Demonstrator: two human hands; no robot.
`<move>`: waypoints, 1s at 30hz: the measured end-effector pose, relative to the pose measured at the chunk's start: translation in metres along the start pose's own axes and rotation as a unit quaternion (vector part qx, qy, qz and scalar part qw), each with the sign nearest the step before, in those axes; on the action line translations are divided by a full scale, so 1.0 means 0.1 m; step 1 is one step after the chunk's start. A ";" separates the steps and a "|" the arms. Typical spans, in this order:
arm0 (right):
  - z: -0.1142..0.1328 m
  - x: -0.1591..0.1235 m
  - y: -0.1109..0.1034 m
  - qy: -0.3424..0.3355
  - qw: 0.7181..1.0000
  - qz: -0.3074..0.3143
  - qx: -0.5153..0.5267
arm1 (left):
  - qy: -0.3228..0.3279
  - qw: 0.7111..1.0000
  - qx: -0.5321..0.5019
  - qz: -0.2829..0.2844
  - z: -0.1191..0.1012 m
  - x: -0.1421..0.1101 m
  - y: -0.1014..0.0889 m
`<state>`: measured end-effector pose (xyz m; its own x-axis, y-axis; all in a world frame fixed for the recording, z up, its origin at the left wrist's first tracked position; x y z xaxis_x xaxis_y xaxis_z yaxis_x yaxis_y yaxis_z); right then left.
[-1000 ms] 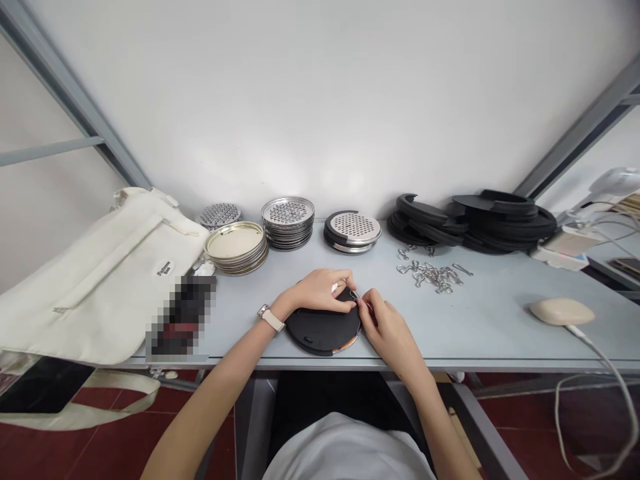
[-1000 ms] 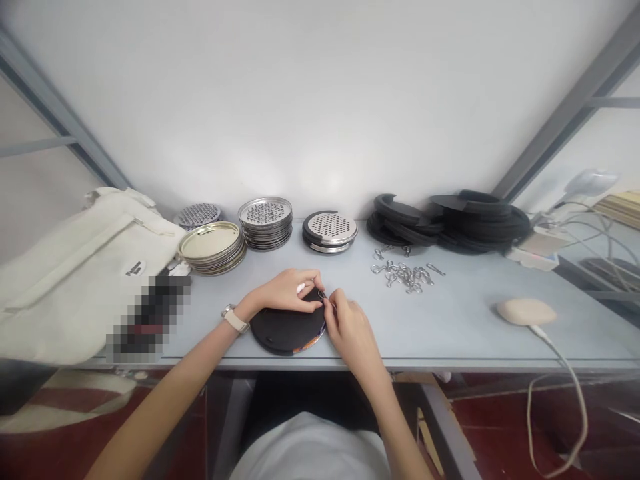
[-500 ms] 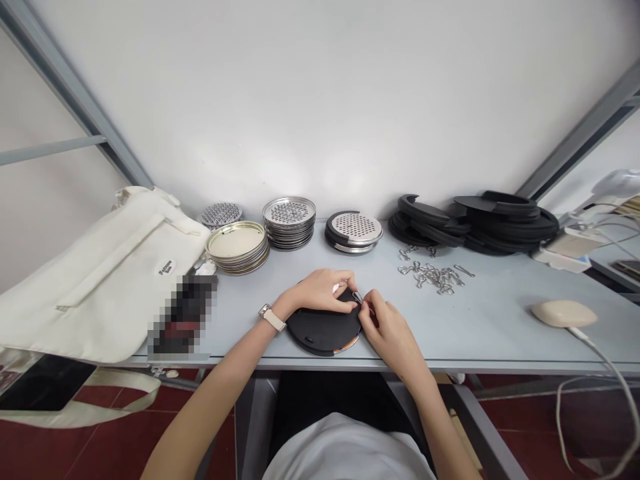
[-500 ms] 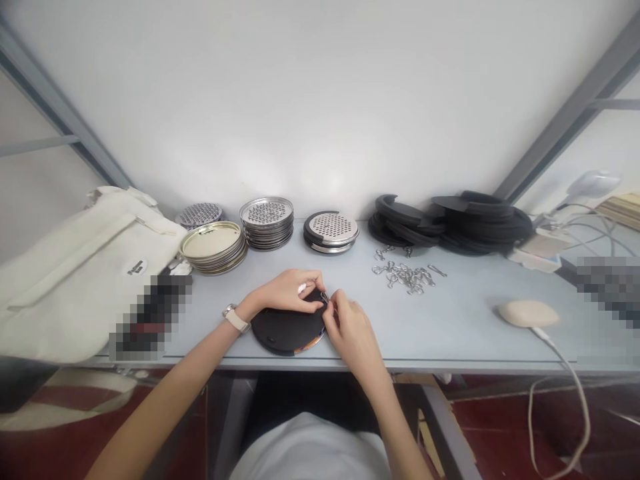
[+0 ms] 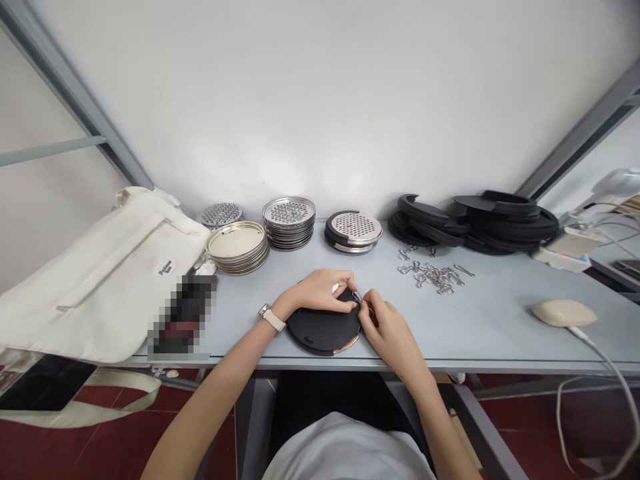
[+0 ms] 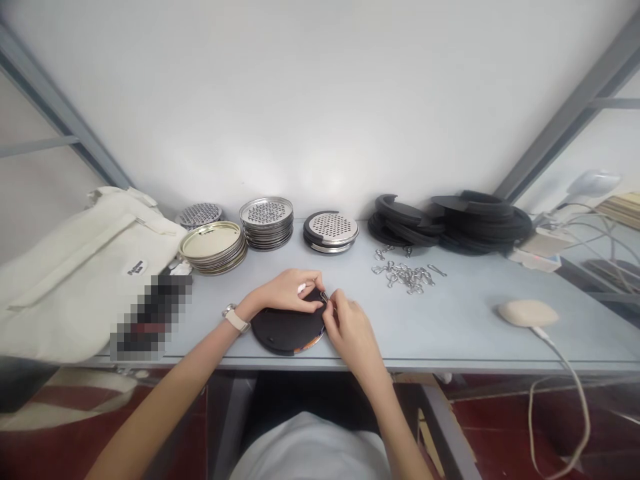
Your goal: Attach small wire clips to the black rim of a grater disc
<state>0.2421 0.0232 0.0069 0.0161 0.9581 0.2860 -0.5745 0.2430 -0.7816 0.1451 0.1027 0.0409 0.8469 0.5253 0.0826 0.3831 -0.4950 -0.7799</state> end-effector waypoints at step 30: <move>0.02 0.00 -0.03 -0.005 1.000 -0.010 -0.014 | 0.000 0.999 -0.040 0.009 -0.01 0.00 0.01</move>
<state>0.2417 0.0221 0.0101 0.0192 0.9513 0.3078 -0.5510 0.2669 -0.7907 0.1456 0.1015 0.0411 0.8542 0.5153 0.0693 0.3956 -0.5577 -0.7297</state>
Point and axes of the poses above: each hand's wrist, its own x-axis towards the middle knuckle, its own y-axis out of the palm, z = x × y, the point moved 7 cm from there along x, towards the middle knuckle, and after that the axes turned 1 degree about z, right-handed, at the moved point
